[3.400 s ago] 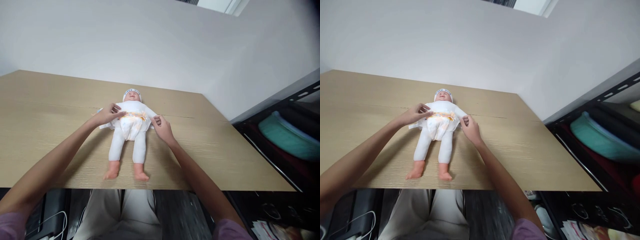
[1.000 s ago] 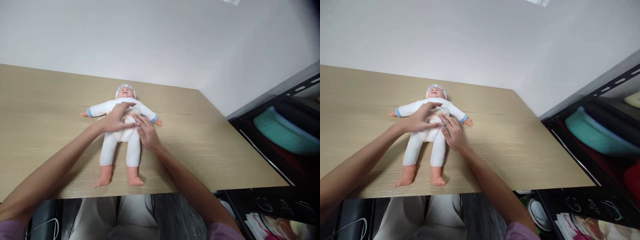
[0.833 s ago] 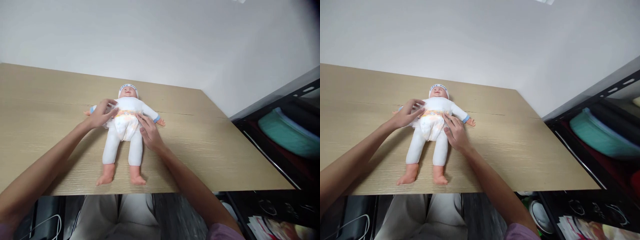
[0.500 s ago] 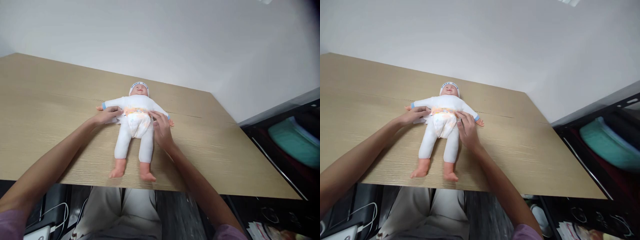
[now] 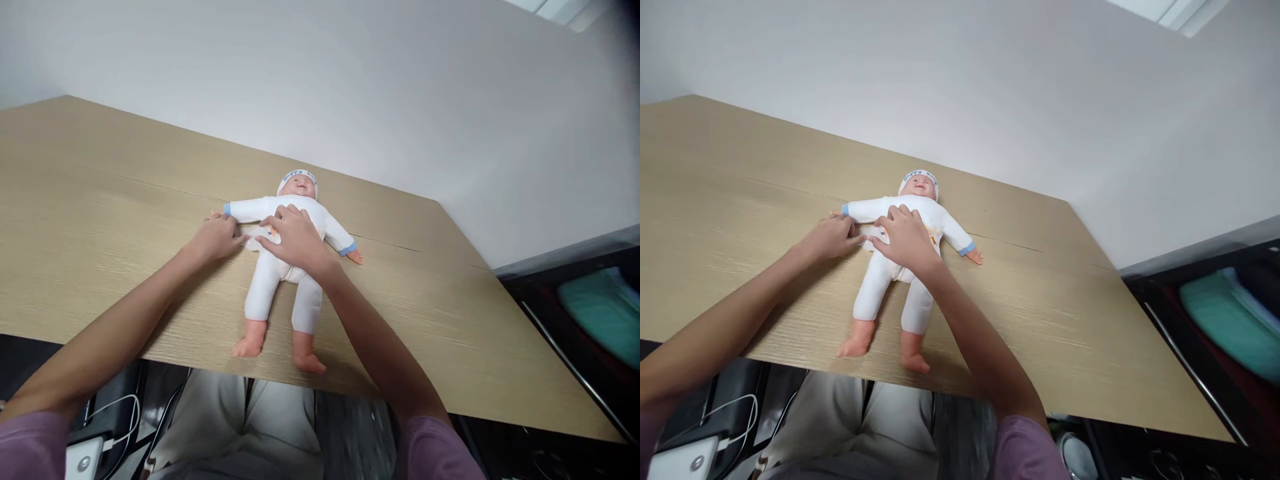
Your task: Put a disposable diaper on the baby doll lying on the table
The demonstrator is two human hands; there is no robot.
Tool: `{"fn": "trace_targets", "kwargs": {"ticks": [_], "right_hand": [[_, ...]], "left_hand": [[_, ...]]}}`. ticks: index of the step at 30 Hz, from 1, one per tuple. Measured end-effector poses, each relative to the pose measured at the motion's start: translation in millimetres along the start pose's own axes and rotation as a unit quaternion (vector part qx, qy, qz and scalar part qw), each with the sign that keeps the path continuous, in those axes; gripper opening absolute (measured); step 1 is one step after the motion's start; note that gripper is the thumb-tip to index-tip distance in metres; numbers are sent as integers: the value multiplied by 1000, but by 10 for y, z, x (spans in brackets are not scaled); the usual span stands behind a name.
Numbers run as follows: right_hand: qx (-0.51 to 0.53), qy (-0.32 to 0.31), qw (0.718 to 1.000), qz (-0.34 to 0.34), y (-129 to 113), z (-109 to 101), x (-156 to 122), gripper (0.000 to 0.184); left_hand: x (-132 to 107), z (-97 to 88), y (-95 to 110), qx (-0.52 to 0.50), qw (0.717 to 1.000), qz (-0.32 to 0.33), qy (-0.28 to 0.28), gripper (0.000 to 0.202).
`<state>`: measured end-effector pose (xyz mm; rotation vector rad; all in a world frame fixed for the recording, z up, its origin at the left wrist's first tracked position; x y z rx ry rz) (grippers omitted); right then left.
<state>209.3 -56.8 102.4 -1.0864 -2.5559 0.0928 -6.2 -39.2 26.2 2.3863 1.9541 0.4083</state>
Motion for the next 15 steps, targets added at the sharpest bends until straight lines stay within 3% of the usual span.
{"fn": "trace_targets", "kwargs": {"ticks": [5,8,12,15], "right_hand": [[-14,-40,998,43,54,83,60,35],[0,-38,998,58,56,102,52,47],[22,-26,997,71,47,149,51,63],[34,-9,997,69,45,189,47,72]], "left_hand": [[73,-70,-110,-68,990,-21,-118,41],[97,-221,-102,-187,971,-21,-147,45],[118,-392,136,-335,931,-24,-141,53],[176,-372,438,-386,912,-19,-137,50]]}}
Point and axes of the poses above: each hand's wrist, its own x-axis towards the middle knuckle, its own z-axis out of the palm, y = z × x, the point moved 3 cm from there along x, towards the middle knuckle, and after that the axes turned 5 degrees about x, right-handed, at the moved point
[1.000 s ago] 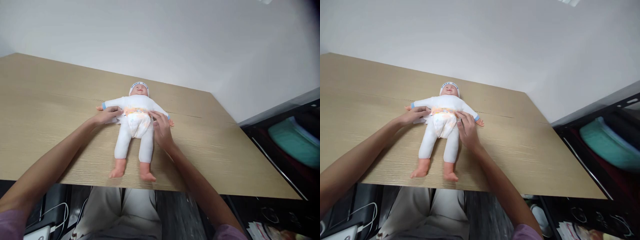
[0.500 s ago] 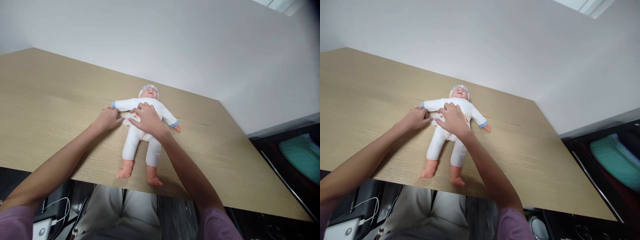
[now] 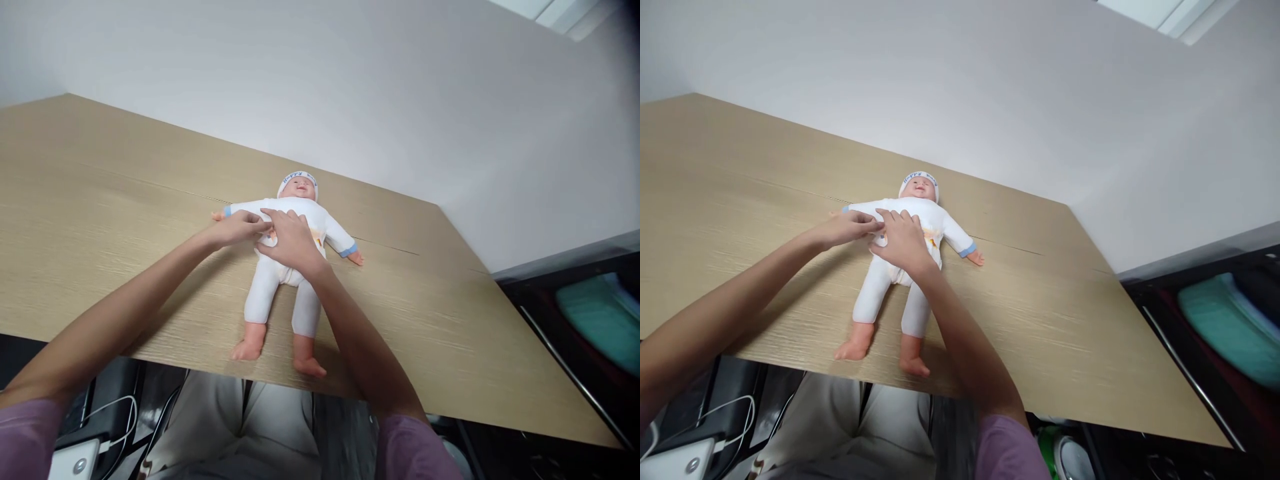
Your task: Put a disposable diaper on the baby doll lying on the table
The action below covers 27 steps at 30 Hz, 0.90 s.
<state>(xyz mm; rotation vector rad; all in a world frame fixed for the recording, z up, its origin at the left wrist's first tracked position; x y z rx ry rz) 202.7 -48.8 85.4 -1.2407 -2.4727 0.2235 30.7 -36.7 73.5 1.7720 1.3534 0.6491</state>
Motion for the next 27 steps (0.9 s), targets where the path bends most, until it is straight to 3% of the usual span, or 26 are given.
{"fn": "trace_targets", "kwargs": {"ticks": [3,6,9,13,17,22,27], "right_hand": [[35,12,999,-3,33,15,-2,80],[75,3,997,-2,86,-14,3,87],[127,-17,992,-12,125,-128,-7,84],[200,-20,979,-29,189,-419,-85,66],[183,-5,983,-17,325,-622,-161,55],[210,-49,976,15,457,-546,-141,67],[213,-64,975,5,470,-486,-109,74]], "left_hand": [[105,213,102,-68,997,21,-11,44],[144,298,112,-101,993,58,-14,42],[127,268,74,-109,991,71,-13,44],[95,146,-6,-101,993,60,3,43],[73,58,-66,-93,994,56,17,46],[121,131,38,-85,994,62,9,47],[227,259,179,-47,997,66,-8,45]]}}
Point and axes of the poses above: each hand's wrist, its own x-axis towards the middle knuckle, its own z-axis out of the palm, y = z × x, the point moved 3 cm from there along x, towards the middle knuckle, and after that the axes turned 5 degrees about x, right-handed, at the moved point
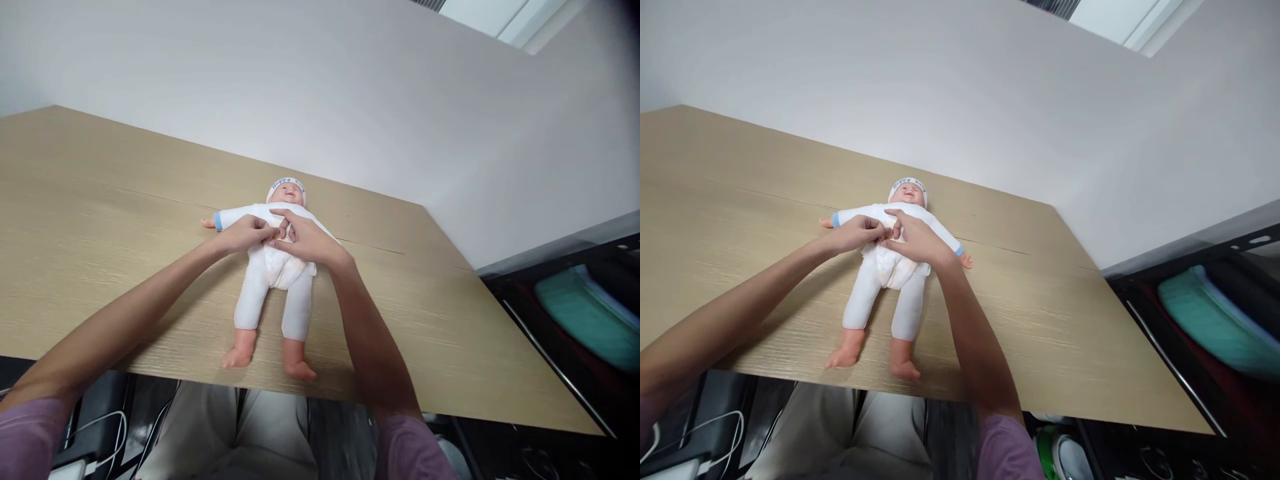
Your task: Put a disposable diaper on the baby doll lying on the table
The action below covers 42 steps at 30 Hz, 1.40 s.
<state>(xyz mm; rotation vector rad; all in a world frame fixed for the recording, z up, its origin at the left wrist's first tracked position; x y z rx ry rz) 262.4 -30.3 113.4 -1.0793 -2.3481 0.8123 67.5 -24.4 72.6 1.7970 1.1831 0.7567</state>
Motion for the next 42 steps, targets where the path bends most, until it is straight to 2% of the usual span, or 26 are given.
{"fn": "trace_targets", "kwargs": {"ticks": [6,10,15,18,22,26,28,30,33,35,38,40,42], "right_hand": [[-6,4,1000,-9,15,19,-6,78],[15,31,999,9,19,39,-10,64],[64,47,997,24,39,67,8,55],[86,49,995,33,50,75,13,54],[78,65,994,34,103,94,38,52],[58,128,990,19,149,114,77,52],[42,169,985,-4,83,127,16,47],[20,222,974,-32,-53,158,-161,34],[13,269,962,-47,-257,293,-619,19],[27,222,974,-36,-308,449,-941,20],[29,131,990,-30,-241,650,-1290,17],[19,116,993,-29,-148,694,-1389,13],[7,124,992,-26,-72,682,-1391,11]], "left_hand": [[-41,8,-76,-57,997,32,49,39],[-114,46,-150,-97,991,74,50,40],[-163,100,-226,-65,988,111,90,43],[-172,125,-286,-52,985,108,126,42],[-152,165,-343,-56,983,98,145,38],[-193,170,-239,-43,978,91,184,30],[-308,160,-84,-12,970,96,225,27],[-501,177,120,29,962,120,245,24],[-857,302,376,118,964,158,181,21],[-1073,420,421,198,962,150,114,27],[-1267,551,316,283,950,122,53,31],[-1289,578,208,308,944,110,51,31],[-1242,560,121,316,941,95,73,34]]}}
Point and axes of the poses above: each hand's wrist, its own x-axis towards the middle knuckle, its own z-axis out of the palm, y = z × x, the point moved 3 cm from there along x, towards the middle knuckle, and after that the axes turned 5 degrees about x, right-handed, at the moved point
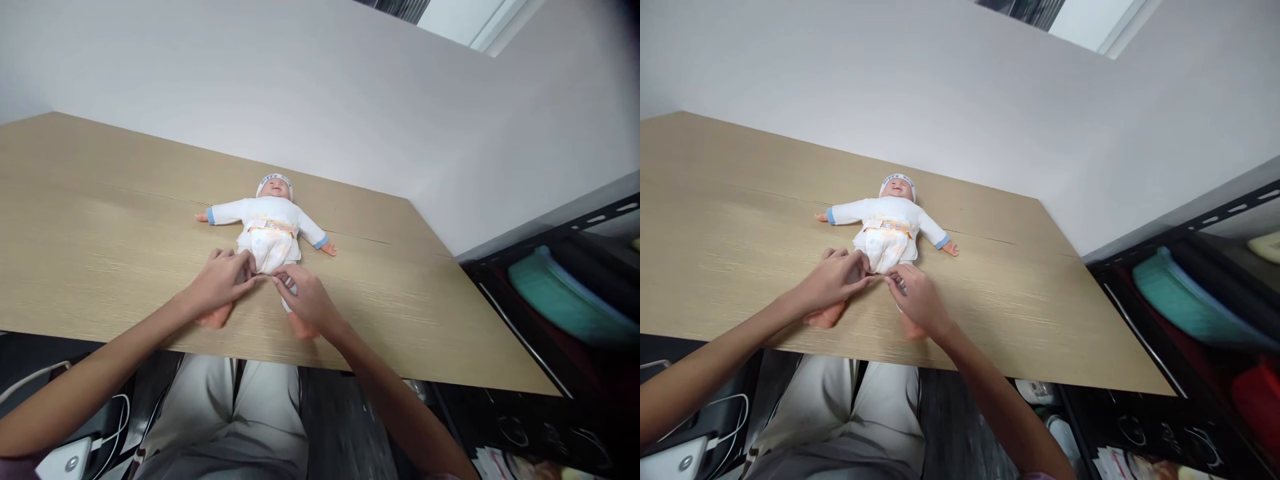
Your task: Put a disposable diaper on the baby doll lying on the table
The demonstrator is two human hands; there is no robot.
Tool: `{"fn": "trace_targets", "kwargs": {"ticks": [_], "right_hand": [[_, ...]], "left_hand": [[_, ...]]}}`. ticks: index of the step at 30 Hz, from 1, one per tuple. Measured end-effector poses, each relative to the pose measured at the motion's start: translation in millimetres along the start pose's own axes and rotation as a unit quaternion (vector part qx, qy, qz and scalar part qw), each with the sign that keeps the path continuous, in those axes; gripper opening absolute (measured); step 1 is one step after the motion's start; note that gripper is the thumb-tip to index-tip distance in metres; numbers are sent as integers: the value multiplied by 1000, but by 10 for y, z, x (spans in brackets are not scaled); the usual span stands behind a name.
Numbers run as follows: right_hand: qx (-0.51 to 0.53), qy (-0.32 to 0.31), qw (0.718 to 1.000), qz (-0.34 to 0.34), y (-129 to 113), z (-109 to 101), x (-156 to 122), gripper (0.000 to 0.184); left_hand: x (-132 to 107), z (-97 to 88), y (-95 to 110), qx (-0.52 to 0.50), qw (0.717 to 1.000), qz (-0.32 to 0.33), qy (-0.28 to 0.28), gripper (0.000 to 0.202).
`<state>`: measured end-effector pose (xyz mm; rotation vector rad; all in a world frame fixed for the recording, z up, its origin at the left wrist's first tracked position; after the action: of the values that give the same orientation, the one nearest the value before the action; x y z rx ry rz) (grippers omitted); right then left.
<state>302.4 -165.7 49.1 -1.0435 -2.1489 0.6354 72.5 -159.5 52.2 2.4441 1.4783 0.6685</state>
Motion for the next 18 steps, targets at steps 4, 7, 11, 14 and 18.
{"fn": "trace_targets", "kwargs": {"ticks": [4,7,11,14,18], "right_hand": [[-12,32,998,47,67,6,112,10],[-26,75,993,89,89,58,143,11],[-42,115,988,95,115,128,103,12],[-52,109,990,70,123,165,99,17],[-40,105,993,41,139,201,150,22]], "left_hand": [[152,37,-98,22,1000,-18,8,41],[236,63,-122,48,999,-17,1,40],[267,114,-170,36,999,0,-1,42],[267,150,-228,19,1000,13,10,39],[272,153,-278,-26,998,35,42,32]]}}
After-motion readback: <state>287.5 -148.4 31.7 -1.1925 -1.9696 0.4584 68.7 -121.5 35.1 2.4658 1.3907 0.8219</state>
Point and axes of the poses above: each hand's wrist, its own x-axis towards the middle knuckle, its own z-axis out of the palm, y = z × x, the point moved 3 cm from there along x, towards the middle knuckle, and after that the axes turned 5 degrees about x, right-handed, at the moved point
